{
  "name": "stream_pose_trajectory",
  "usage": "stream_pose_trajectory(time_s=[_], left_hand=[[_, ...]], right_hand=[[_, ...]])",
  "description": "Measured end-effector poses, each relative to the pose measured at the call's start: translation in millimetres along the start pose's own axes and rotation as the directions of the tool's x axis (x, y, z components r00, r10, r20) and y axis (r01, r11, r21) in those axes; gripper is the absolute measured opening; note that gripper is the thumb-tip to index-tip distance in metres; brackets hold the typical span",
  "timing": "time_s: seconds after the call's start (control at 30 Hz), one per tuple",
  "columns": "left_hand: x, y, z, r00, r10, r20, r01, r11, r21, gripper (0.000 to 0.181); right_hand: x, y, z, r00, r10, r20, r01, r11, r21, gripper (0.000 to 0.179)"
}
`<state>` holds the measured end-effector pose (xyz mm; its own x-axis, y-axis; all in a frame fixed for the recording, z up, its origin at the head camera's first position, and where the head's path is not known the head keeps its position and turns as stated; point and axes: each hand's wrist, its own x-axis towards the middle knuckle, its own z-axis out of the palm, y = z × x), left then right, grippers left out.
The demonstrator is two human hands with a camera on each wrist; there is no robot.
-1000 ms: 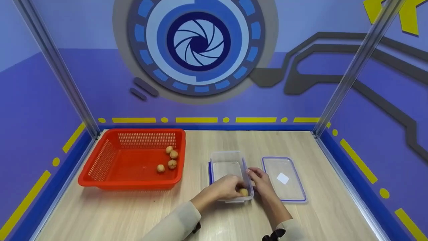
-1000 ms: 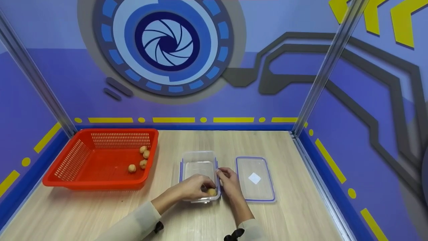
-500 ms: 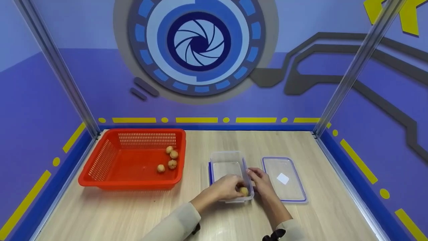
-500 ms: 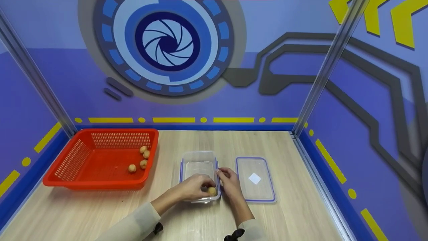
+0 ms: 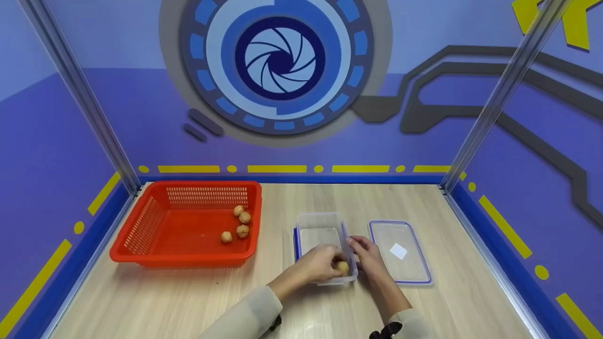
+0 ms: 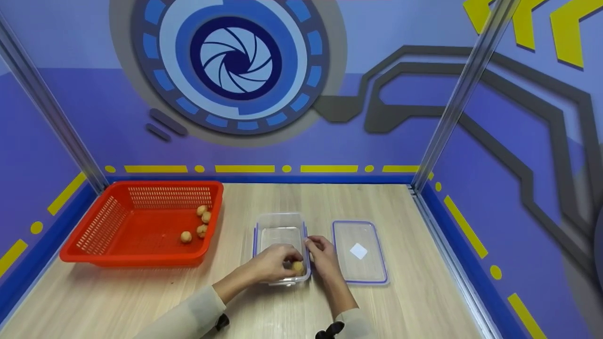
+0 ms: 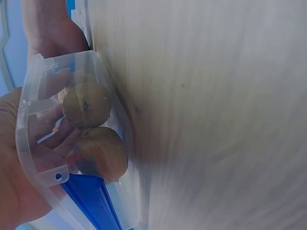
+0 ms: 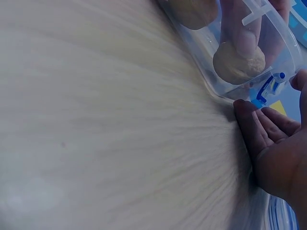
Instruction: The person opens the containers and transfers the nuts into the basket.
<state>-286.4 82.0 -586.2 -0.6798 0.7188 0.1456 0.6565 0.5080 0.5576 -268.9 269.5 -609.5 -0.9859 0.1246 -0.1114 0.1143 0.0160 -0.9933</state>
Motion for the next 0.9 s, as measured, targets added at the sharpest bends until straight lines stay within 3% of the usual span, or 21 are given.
stream_pose_trajectory(time_s=[0.13,0.5,0.73,0.9], left_hand=[[-1.1,0.5,-0.6,1.0,0.001,-0.012,-0.001,1.0,-0.005,0.021],[-0.6,2.1,-0.3,1.0,0.003,-0.023,-0.002,1.0,0.019,0.022],[0.8,2.5,-0.1,1.0,-0.014,-0.006,0.014,1.0,0.019,0.022],[-0.1,2.0,0.3,1.0,-0.015,-0.016,0.015,1.0,0.011,0.025]], right_hand=[[-9.6,-12.9,2.4,1.0,-0.006,0.006,0.006,1.0,0.003,0.041],[-11.0,-15.0,1.8,1.0,-0.007,0.006,0.007,1.0,-0.01,0.042],[11.3,17.5,-5.4,1.0,0.002,-0.011,-0.002,1.0,0.005,0.042],[9.9,18.4,-4.4,1.0,-0.002,-0.019,0.002,1.0,-0.002,0.043]])
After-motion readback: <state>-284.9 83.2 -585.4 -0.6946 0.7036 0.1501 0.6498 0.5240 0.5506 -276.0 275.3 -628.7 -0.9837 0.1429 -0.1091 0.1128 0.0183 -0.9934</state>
